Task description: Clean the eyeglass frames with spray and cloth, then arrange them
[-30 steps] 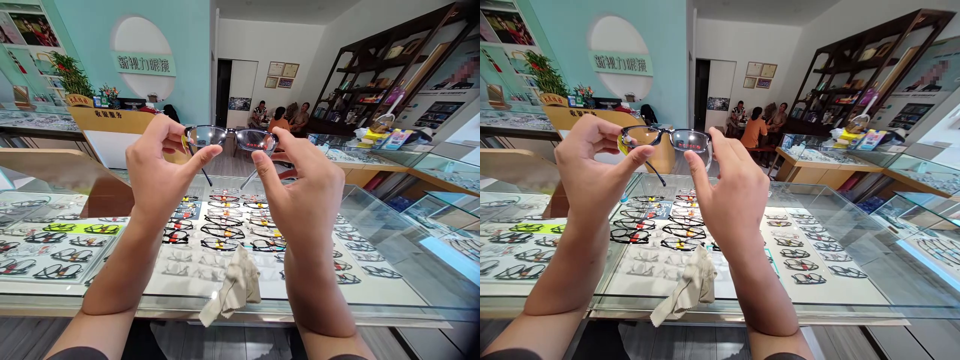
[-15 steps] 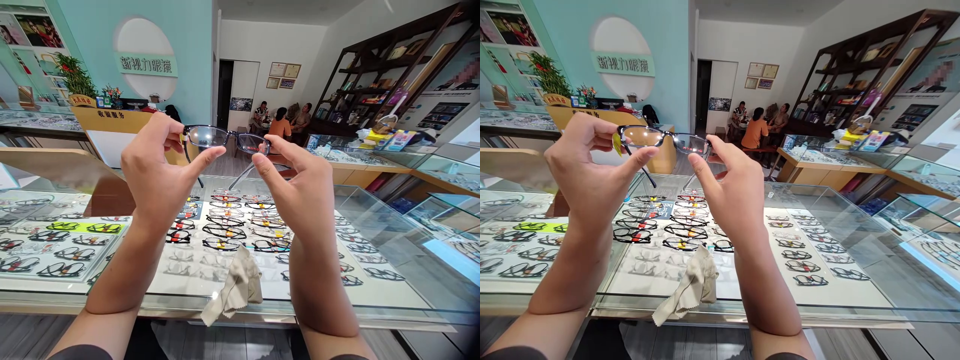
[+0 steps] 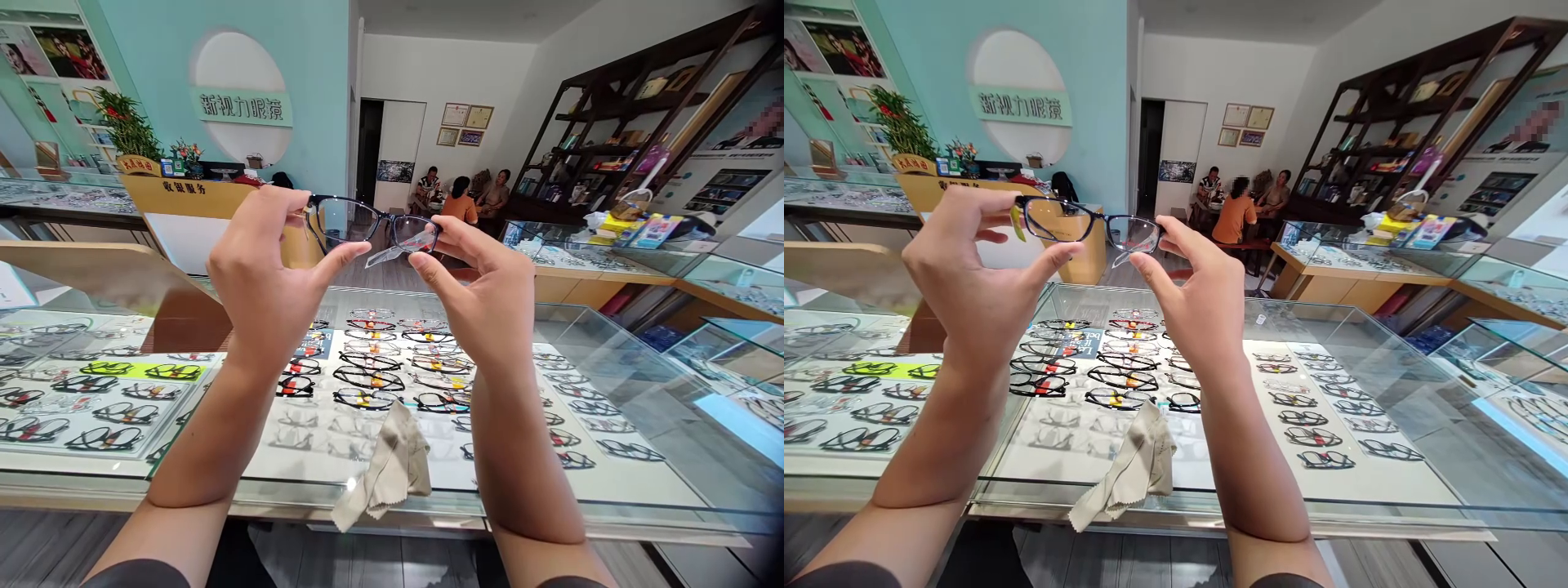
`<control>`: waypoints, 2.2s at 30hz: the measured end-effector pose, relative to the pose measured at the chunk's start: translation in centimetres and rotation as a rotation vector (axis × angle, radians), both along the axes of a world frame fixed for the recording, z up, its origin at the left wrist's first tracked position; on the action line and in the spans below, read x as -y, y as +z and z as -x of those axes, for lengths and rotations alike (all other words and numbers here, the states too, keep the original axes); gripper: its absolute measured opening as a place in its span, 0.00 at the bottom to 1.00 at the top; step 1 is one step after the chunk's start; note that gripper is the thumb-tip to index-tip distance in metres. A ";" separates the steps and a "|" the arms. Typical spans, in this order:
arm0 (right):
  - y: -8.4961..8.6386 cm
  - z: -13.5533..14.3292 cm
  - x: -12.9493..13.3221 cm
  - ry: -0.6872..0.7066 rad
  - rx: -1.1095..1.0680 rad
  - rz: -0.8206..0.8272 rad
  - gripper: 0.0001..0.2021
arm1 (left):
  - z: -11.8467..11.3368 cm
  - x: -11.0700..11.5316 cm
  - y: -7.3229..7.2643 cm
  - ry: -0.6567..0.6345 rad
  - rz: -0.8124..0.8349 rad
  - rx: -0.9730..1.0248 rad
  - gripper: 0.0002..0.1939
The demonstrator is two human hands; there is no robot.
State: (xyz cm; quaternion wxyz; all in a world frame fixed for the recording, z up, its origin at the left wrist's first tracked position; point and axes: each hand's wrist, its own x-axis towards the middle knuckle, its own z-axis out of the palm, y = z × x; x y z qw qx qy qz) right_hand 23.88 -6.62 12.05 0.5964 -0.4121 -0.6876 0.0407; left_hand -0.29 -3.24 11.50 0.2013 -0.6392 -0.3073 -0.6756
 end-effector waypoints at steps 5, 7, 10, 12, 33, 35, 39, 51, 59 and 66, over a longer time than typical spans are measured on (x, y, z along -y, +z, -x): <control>-0.3 -0.2 -1.0 0.008 0.029 -0.013 0.22 | 0.5 -0.2 -0.3 -0.064 0.030 -0.001 0.32; -0.4 -0.2 -1.3 0.015 0.036 -0.026 0.22 | 0.6 -0.1 -0.4 -0.158 0.053 0.019 0.33; -0.7 0.0 -1.7 -0.011 0.051 -0.073 0.23 | 0.4 -0.2 -0.4 -0.222 0.047 0.081 0.35; -1.0 0.4 -1.8 -0.072 0.063 -0.144 0.23 | 0.2 -0.8 -0.4 -0.228 0.017 0.103 0.38; -1.7 2.5 -1.7 -0.286 0.102 -0.351 0.29 | -2.0 -7.7 -2.8 -0.413 -0.066 0.176 0.42; -1.7 2.6 -1.8 -0.302 0.119 -0.353 0.29 | -2.1 -8.3 -3.0 -0.448 -0.056 0.174 0.42; -1.5 2.7 -1.4 -0.297 0.092 -0.358 0.29 | -2.2 -8.8 -3.6 -0.487 -0.021 0.185 0.44; -4.0 4.0 -4.5 -0.405 0.006 -0.479 0.32 | -5.5 -7.8 -5.2 -0.344 -0.078 0.281 0.40; -4.6 4.9 -6.9 -0.201 0.078 -0.279 0.39 | -4.8 -6.2 -5.0 -0.086 -0.168 0.320 0.44; -4.3 4.9 -6.3 -0.171 -0.017 -0.257 0.40 | -4.7 -6.4 -4.8 -0.129 -0.174 0.305 0.43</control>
